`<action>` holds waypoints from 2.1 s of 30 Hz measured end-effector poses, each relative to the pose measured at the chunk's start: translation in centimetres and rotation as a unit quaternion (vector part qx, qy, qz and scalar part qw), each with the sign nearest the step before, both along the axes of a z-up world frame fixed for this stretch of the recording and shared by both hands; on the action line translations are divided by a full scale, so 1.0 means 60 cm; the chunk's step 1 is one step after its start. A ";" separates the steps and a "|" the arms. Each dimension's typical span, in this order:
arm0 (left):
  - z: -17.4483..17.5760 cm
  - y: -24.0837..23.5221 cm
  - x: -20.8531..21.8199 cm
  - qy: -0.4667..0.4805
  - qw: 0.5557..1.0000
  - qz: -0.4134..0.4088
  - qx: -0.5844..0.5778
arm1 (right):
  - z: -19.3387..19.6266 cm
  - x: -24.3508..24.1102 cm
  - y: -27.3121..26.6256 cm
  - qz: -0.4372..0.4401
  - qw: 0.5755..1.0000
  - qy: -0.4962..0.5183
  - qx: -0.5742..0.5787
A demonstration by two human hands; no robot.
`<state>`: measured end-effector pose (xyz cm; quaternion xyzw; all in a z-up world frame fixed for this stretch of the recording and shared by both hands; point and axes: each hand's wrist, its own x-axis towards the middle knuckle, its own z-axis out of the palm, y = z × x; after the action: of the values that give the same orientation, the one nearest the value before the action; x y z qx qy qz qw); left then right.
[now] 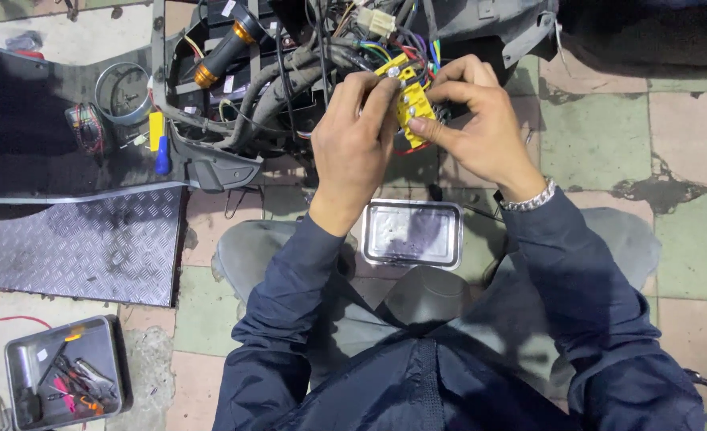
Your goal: The person uses a screwdriver to loosen screws on a yellow fuse box attached to a scooter's wiring harness. They then remove the fuse box and disconnect several wires from the terminals by hand, placing the components into a metal tray.
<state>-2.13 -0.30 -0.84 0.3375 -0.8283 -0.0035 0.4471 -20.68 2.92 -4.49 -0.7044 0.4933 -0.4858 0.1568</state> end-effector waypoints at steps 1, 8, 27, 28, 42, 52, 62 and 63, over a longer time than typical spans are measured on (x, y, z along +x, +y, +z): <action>0.001 -0.001 -0.003 -0.003 1.000 0.005 -0.013 | 0.001 0.000 -0.001 -0.003 1.000 -0.005 0.000; 0.008 0.000 -0.011 -0.111 0.988 0.080 -0.073 | -0.003 0.010 -0.001 -0.011 1.000 -0.016 -0.023; -0.022 -0.017 -0.036 -0.271 0.921 0.221 -0.175 | -0.039 0.023 -0.006 -0.039 0.996 -0.075 -0.037; -0.018 -0.013 -0.036 -0.269 0.922 0.222 -0.166 | -0.037 0.024 -0.006 -0.040 0.996 -0.075 -0.039; -0.039 -0.024 -0.051 -0.244 0.936 0.220 -0.124 | -0.037 0.041 -0.005 -0.054 0.992 -0.093 -0.064; -0.026 -0.017 -0.055 -0.182 0.948 0.233 -0.122 | -0.038 0.043 -0.007 -0.065 0.991 -0.097 -0.060; -0.041 -0.033 -0.053 -0.165 0.941 0.247 -0.163 | -0.040 0.043 -0.006 -0.062 0.992 -0.093 -0.062; -0.037 -0.028 -0.054 -0.165 0.941 0.248 -0.163 | -0.037 0.043 -0.005 -0.061 0.992 -0.092 -0.062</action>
<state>-5.35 -1.99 -3.06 0.4507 -0.7697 0.2980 0.3401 -18.13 2.59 -6.69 -0.6334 0.4875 -0.5873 0.1276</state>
